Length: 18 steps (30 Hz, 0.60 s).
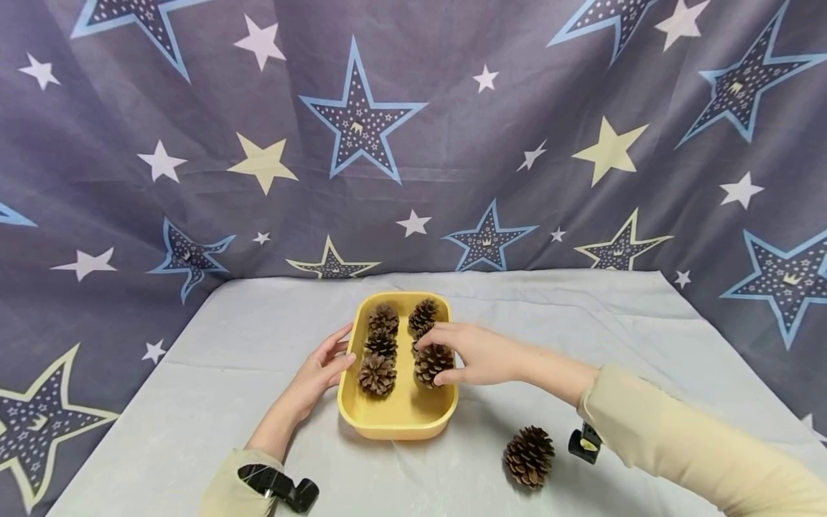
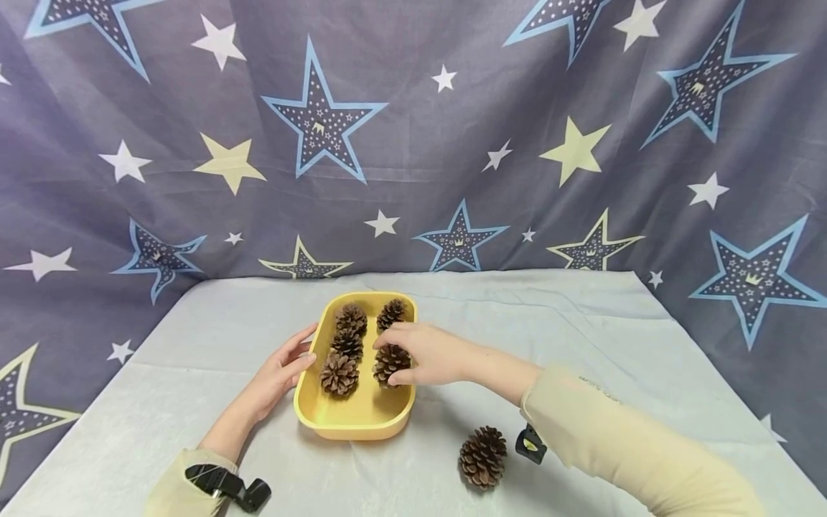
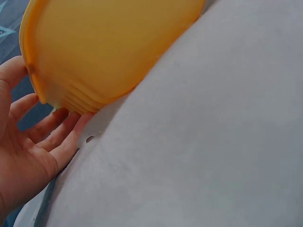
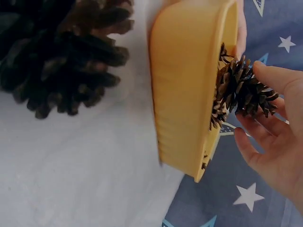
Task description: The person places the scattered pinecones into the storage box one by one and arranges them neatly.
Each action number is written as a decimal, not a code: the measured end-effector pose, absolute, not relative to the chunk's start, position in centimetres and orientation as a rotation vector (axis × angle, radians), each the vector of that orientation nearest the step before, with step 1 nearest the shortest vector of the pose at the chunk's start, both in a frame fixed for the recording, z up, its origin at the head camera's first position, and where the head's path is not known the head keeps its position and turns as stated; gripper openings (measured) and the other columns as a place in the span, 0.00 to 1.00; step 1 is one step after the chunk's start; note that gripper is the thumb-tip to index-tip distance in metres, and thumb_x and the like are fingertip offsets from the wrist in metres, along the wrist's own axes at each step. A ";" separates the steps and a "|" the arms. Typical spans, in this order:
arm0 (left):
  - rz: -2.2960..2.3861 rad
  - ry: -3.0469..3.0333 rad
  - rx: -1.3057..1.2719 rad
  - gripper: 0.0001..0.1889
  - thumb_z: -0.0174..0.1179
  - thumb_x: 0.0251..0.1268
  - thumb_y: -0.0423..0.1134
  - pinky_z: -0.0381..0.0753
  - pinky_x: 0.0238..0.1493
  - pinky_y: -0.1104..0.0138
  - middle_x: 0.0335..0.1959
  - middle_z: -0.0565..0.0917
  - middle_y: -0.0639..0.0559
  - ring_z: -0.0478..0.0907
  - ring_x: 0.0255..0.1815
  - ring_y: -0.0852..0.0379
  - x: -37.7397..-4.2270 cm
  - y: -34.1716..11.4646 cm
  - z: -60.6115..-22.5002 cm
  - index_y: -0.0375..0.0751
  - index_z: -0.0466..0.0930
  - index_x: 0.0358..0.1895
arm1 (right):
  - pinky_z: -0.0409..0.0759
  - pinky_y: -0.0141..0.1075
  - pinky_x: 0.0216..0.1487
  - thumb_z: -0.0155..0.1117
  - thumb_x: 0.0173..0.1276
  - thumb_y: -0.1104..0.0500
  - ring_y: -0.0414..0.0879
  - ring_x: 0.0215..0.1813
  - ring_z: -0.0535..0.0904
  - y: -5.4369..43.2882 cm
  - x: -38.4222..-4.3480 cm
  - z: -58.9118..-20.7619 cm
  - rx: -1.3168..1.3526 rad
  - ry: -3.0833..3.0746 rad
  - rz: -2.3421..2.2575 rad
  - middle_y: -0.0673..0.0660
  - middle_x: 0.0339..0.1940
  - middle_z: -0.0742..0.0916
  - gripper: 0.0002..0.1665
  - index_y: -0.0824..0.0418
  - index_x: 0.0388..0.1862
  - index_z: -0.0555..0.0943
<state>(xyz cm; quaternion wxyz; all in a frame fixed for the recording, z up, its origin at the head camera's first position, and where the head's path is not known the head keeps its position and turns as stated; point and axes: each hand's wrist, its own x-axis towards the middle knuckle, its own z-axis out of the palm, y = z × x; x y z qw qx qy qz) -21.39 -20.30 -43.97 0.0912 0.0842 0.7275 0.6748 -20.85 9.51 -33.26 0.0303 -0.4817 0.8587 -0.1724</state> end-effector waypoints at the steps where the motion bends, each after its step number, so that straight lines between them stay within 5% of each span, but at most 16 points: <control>1: 2.005 2.160 0.249 0.31 0.53 0.64 0.42 0.79 0.51 0.59 0.63 0.63 0.38 0.70 0.56 0.47 -21.4 -20.3 -44.0 0.55 0.53 0.70 | 0.70 0.35 0.62 0.65 0.57 0.51 0.42 0.56 0.73 9.3 -20.8 -33.4 -1.486 2.639 -0.519 0.50 0.53 0.78 0.28 0.57 0.56 0.73; 11: 2.008 2.169 0.237 0.31 0.54 0.64 0.42 0.79 0.51 0.59 0.63 0.63 0.38 0.70 0.56 0.46 -21.4 -20.5 -44.0 0.55 0.53 0.70 | 0.70 0.37 0.62 0.66 0.55 0.45 0.44 0.56 0.73 8.1 -21.1 -35.0 -1.507 2.596 -0.318 0.52 0.53 0.78 0.29 0.57 0.54 0.74; 18: 2.006 2.167 0.222 0.31 0.54 0.64 0.42 0.79 0.51 0.59 0.63 0.64 0.39 0.70 0.56 0.46 -21.3 -20.4 -44.0 0.55 0.54 0.70 | 0.75 0.39 0.52 0.69 0.49 0.41 0.41 0.50 0.75 7.1 -21.0 -35.9 -1.476 2.654 -0.162 0.48 0.47 0.79 0.25 0.50 0.44 0.77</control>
